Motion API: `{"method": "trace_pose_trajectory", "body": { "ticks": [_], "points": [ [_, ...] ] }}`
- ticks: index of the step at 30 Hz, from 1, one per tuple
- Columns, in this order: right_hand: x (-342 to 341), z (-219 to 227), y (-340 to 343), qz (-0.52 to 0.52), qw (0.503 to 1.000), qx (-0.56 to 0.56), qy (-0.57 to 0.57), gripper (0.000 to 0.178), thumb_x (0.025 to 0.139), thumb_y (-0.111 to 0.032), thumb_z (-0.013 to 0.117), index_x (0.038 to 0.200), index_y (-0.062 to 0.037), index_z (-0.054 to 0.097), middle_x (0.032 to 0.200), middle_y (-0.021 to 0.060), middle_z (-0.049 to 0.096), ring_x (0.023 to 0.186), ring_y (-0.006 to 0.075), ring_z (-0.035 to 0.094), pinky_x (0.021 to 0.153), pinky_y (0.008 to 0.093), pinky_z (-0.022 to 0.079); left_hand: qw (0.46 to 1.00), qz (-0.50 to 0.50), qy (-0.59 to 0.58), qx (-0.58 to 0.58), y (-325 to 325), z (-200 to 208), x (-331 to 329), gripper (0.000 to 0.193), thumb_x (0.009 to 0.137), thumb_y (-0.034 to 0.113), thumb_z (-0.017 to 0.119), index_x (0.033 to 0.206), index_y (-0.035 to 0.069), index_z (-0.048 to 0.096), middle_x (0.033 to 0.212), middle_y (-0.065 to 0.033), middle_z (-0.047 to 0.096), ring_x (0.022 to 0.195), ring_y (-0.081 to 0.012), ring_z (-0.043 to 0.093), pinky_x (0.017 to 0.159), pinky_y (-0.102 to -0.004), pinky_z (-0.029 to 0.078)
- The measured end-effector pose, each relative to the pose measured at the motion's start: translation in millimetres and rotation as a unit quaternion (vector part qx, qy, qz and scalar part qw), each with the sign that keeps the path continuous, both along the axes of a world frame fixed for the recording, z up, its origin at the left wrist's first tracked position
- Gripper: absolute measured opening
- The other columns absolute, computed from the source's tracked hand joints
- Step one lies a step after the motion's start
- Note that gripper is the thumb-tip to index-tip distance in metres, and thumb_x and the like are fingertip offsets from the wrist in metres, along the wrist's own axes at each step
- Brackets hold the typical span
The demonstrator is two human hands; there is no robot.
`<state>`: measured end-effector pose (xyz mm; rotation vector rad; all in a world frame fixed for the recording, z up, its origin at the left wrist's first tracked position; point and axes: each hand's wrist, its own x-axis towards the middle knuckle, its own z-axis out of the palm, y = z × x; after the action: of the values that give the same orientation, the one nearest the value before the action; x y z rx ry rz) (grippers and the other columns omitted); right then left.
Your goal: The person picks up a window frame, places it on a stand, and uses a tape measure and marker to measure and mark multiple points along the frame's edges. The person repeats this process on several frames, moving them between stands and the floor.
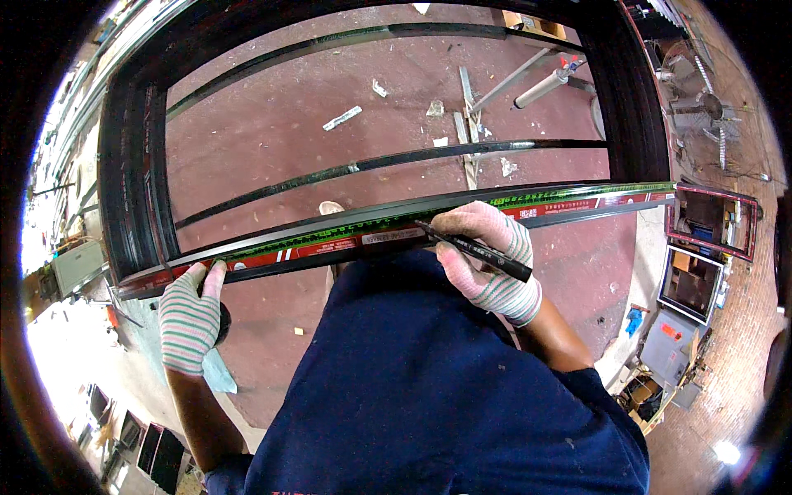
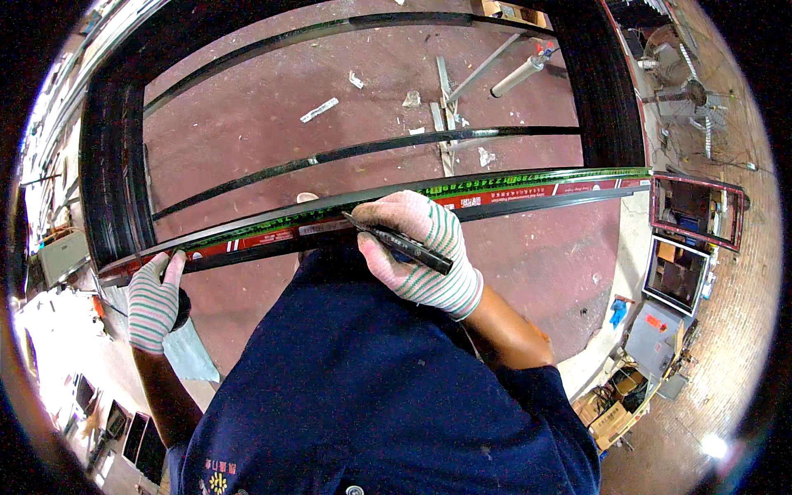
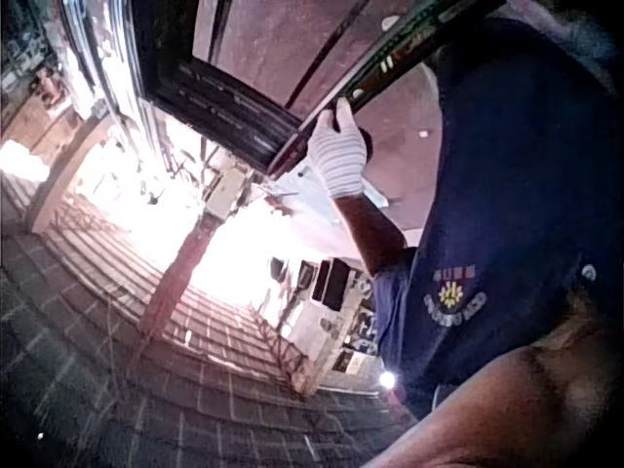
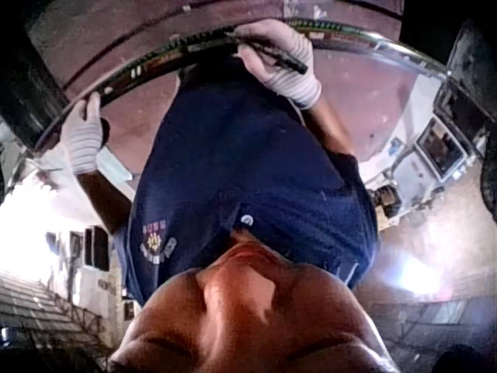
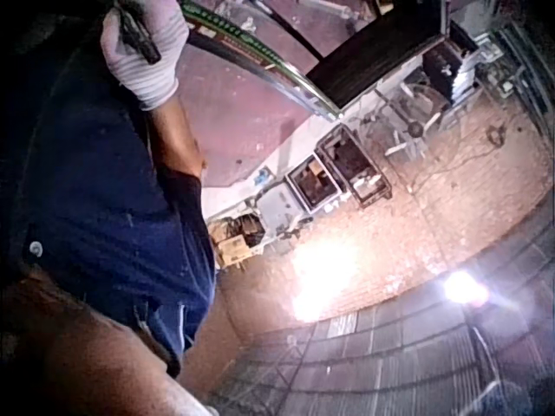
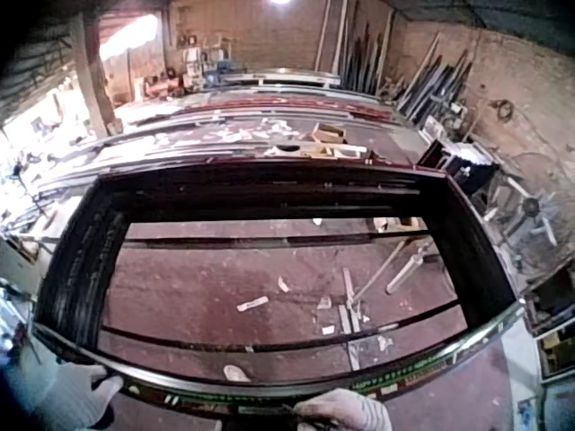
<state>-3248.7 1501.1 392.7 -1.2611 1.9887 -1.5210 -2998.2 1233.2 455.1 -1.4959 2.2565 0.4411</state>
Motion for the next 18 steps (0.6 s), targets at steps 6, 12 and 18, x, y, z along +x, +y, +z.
{"method": "trace_pose_trajectory", "body": {
  "ticks": [6,12,18],
  "points": [
    [4,2,-5,0.005,0.999,0.038,0.003,0.022,0.078,-0.014,0.071,0.098,-0.0061,0.067,0.085,0.012,0.066,0.076,0.0307,0.065,0.07,0.0374,0.052,0.999,-0.003,0.036,0.006,-10,-10,11,0.062,0.097,0.044,0.061,0.12,-0.014,0.062,0.115,-0.0279,0.067,0.109,-0.0332,0.066,0.098,-0.0359,0.047],
    [4,0,-8,0.017,0.999,0.042,0.011,0.021,0.077,-0.013,0.072,0.097,-0.0069,0.068,0.083,0.0122,0.066,0.075,0.0313,0.065,0.07,0.0385,0.052,0.998,-0.008,0.054,0.015,-13,-10,11,0.06,0.096,0.044,0.062,0.115,-0.013,0.065,0.107,-0.0269,0.069,0.1,-0.0319,0.067,0.094,-0.0355,0.048],
    [2,2,-11,0.031,0.998,0.061,0.016,0.022,0.075,-0.011,0.074,0.096,-0.0066,0.068,0.084,0.0132,0.067,0.077,0.0325,0.066,0.072,0.0394,0.053,0.998,-0.009,0.041,0.048,-15,1,0,0.055,0.097,0.043,0.062,0.111,-0.01,0.067,0.099,-0.0252,0.07,0.089,-0.0314,0.066,0.088,-0.0372,0.049]
  ]
}}
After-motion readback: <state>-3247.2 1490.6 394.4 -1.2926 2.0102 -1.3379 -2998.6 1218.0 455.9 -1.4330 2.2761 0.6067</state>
